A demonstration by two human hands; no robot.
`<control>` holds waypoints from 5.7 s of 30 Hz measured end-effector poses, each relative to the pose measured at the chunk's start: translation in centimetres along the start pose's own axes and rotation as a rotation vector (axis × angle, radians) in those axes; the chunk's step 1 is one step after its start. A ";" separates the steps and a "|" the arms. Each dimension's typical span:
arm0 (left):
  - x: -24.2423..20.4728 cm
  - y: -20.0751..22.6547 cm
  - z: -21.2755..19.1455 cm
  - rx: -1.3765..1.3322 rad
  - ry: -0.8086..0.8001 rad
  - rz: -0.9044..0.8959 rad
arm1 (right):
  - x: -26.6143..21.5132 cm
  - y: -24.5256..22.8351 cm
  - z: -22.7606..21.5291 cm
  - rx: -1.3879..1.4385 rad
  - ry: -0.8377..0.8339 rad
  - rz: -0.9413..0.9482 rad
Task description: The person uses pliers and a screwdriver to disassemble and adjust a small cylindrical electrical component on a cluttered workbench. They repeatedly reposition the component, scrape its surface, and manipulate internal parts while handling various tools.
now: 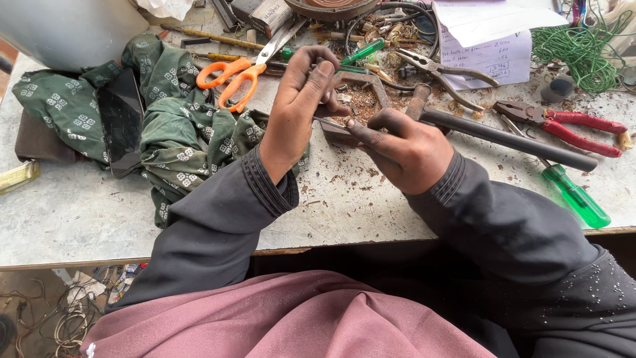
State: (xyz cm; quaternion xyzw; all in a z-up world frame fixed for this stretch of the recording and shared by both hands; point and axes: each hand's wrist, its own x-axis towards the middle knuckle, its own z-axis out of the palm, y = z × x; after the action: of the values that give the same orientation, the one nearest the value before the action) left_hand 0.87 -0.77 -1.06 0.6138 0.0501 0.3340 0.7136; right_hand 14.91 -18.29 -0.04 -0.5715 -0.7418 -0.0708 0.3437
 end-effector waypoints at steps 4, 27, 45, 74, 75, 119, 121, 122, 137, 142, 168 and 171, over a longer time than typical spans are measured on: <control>-0.1 -0.4 0.2 -0.071 0.057 -0.001 | -0.3 0.0 0.2 0.077 0.004 0.054; -0.5 0.1 1.2 -0.351 0.063 0.048 | -0.2 -0.3 -1.0 -0.169 0.013 -0.100; -0.5 -0.5 1.3 -0.099 0.008 -0.167 | -0.4 3.2 -2.2 0.507 -0.159 0.111; -0.7 3.0 -0.4 -0.454 -0.011 -0.085 | -0.1 3.5 -2.6 0.768 -0.289 0.456; -0.7 3.0 -0.4 -0.454 -0.008 -0.075 | 0.0 3.8 -2.6 0.708 -0.292 0.506; -0.3 0.1 1.0 0.579 0.001 -0.011 | -0.2 5.8 -1.3 -0.059 0.141 0.317; -0.5 0.7 1.8 0.857 -0.009 0.104 | -0.2 5.8 -0.9 -0.037 0.131 0.322; -0.3 0.8 2.2 0.873 -0.023 0.139 | -0.1 5.8 -0.9 0.012 0.105 0.369; -0.4 1.8 2.3 1.155 -0.063 0.208 | 0.2 5.5 -0.5 0.068 0.088 0.389; -0.3 1.6 2.1 1.130 -0.081 0.217 | 0.1 5.4 -0.2 0.048 0.088 0.410; -0.3 1.9 2.4 1.129 -0.100 0.179 | -0.1 5.7 0.0 0.078 0.111 0.375; -0.3 1.9 2.5 1.124 -0.104 0.177 | -0.1 5.7 -0.1 0.068 0.108 0.379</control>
State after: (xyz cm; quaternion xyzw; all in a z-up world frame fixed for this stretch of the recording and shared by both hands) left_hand 1.03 -2.93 1.20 0.9165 0.1333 0.2840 0.2484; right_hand 20.03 -16.51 -1.69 -0.6842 -0.6036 -0.0101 0.4092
